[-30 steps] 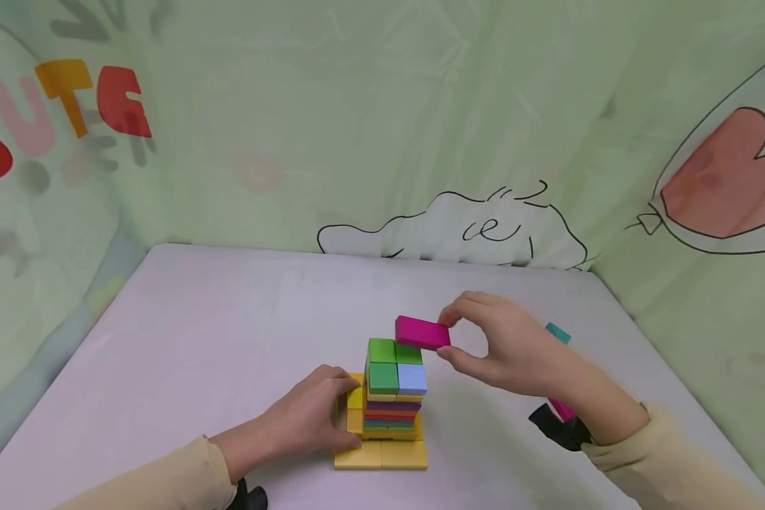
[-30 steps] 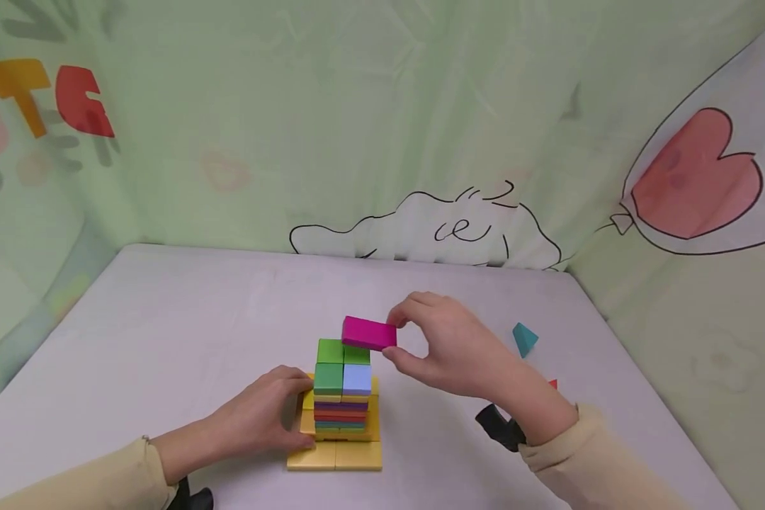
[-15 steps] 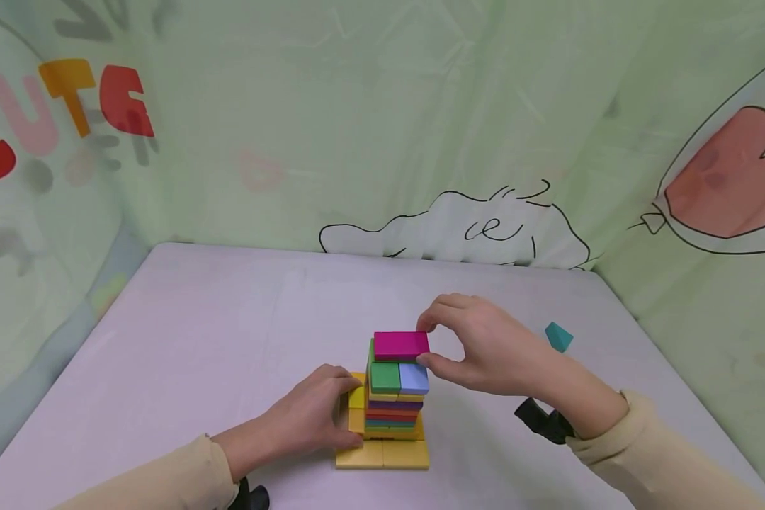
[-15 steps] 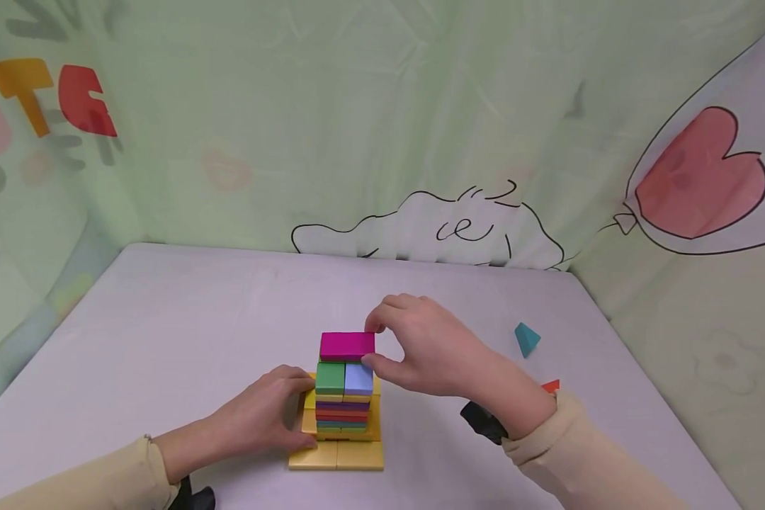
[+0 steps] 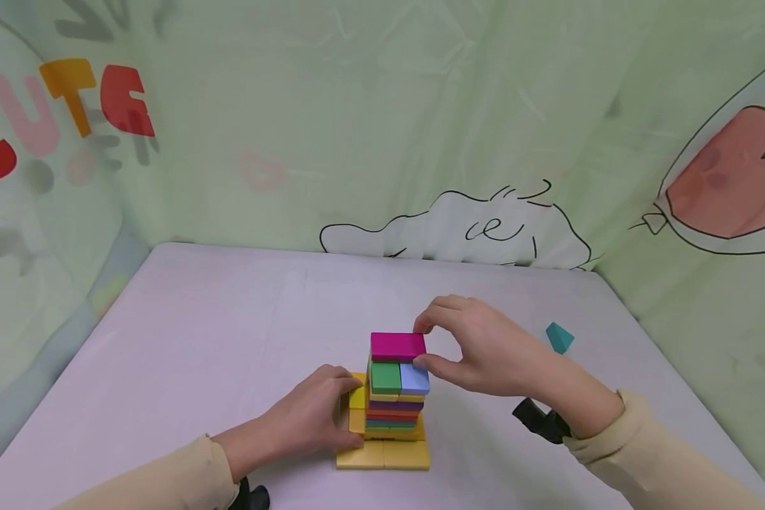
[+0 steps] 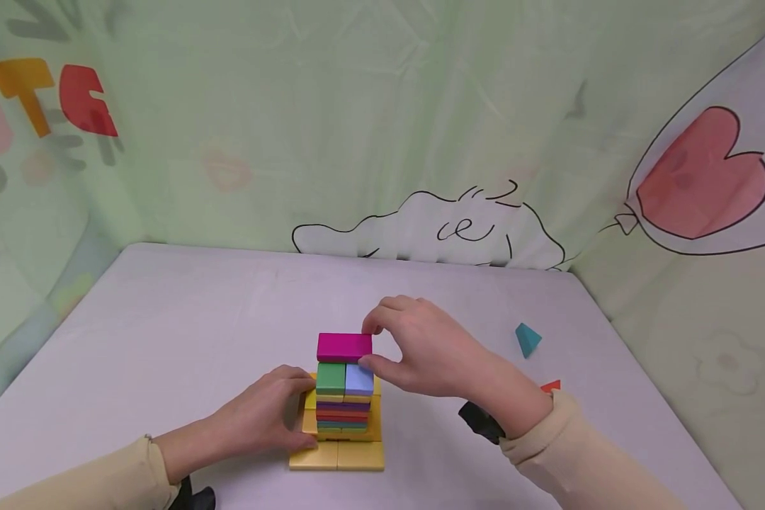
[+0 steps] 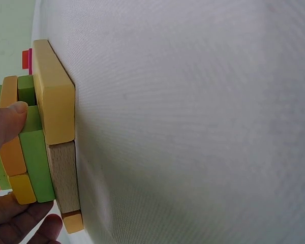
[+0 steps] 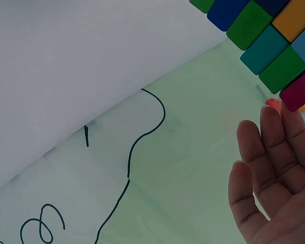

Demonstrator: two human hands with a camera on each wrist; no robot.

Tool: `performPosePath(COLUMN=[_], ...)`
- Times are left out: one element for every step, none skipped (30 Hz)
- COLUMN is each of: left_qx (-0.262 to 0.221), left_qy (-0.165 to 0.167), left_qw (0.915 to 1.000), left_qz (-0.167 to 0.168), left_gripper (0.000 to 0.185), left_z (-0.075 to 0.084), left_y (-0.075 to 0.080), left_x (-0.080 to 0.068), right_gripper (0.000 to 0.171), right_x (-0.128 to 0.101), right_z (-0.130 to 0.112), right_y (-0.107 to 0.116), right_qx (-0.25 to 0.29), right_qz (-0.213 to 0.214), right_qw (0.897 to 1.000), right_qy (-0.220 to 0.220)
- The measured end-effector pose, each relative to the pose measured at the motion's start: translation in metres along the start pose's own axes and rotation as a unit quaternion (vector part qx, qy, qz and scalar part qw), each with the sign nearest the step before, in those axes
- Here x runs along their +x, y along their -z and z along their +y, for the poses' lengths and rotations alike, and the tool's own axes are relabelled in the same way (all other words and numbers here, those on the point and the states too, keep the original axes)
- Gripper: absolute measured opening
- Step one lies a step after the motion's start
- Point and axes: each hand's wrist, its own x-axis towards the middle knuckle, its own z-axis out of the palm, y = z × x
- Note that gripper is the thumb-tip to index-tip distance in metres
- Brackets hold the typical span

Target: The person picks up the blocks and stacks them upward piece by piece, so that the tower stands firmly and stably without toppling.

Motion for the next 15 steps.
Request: performPosePath(left_qx=[0.002, 0.002, 0.003, 0.003, 0.005, 0.004, 0.004, 0.004, 0.004, 0.006, 0.005, 0.004, 0.004, 0.006, 0.005], left_qy=[0.0, 0.0, -0.001, -0.002, -0.003, -0.005, -0.006, -0.007, -0.007, -0.006, -0.006, -0.005, -0.005, -0.003, -0.003], left_qw=[1.0, 1.0, 1.0, 1.0, 1.0, 1.0, 1.0, 1.0, 1.0, 1.0, 1.0, 1.0, 1.0, 1.0, 1.0], left_qz=[0.0, 0.0, 0.0, 0.001, 0.002, 0.002, 0.004, 0.004, 0.004, 0.004, 0.004, 0.003, 0.003, 0.001, 0.001], left_gripper=[0.072, 0.072, 0.072, 0.072, 0.071, 0.071, 0.071, 0.071, 0.071, 0.071, 0.07, 0.07, 0.07, 0.07, 0.07], left_z=[0.0, -0.0001, -0.0003, -0.0003, -0.0004, -0.0004, -0.0004, -0.0005, -0.0005, -0.0006, -0.0007, -0.0006, -0.0005, -0.0005, -0.0005], left_y=[0.0002, 0.0002, 0.0001, 0.0001, 0.0, 0.0001, 0.0001, 0.0, 0.0, -0.0001, -0.0001, 0.0, 0.0002, 0.0002, 0.0002], left_x=[0.0, 0.0001, 0.0003, 0.0002, 0.0002, 0.0002, 0.0001, 0.0001, 0.0002, 0.0002, 0.0004, 0.0005, 0.0005, 0.0007, 0.001], right_gripper=[0.023, 0.023, 0.023, 0.023, 0.023, 0.024, 0.024, 0.024, 0.024, 0.024, 0.025, 0.025, 0.025, 0.026, 0.027], right_x=[0.0, 0.0, -0.0001, -0.0002, -0.0004, -0.0006, -0.0008, -0.0009, -0.0011, -0.0011, -0.0012, -0.0012, -0.0013, -0.0016, -0.0021], right_z=[0.0001, 0.0002, 0.0002, 0.0001, 0.0, -0.0002, -0.0004, -0.0006, -0.0008, -0.0009, -0.001, -0.001, -0.0009, -0.0006, -0.0003], right_y=[-0.0001, -0.0001, -0.0001, 0.0, 0.0, 0.0001, 0.0001, 0.0002, 0.0002, 0.0002, 0.0002, 0.0003, 0.0003, 0.0005, 0.0009], right_qx=[-0.001, -0.001, -0.003, -0.003, -0.004, -0.004, -0.005, -0.005, -0.005, -0.006, -0.006, -0.005, -0.005, -0.003, 0.0], right_qz=[0.0, -0.001, -0.002, -0.003, -0.004, -0.006, -0.007, -0.008, -0.008, -0.008, -0.009, -0.009, -0.009, -0.009, -0.009], right_qw=[1.0, 1.0, 1.0, 1.0, 1.0, 1.0, 1.0, 1.0, 1.0, 1.0, 1.0, 1.0, 1.0, 1.0, 1.0], right_qy=[0.0, -0.001, -0.003, -0.005, -0.006, -0.008, -0.01, -0.011, -0.011, -0.011, -0.012, -0.011, -0.011, -0.011, -0.012])
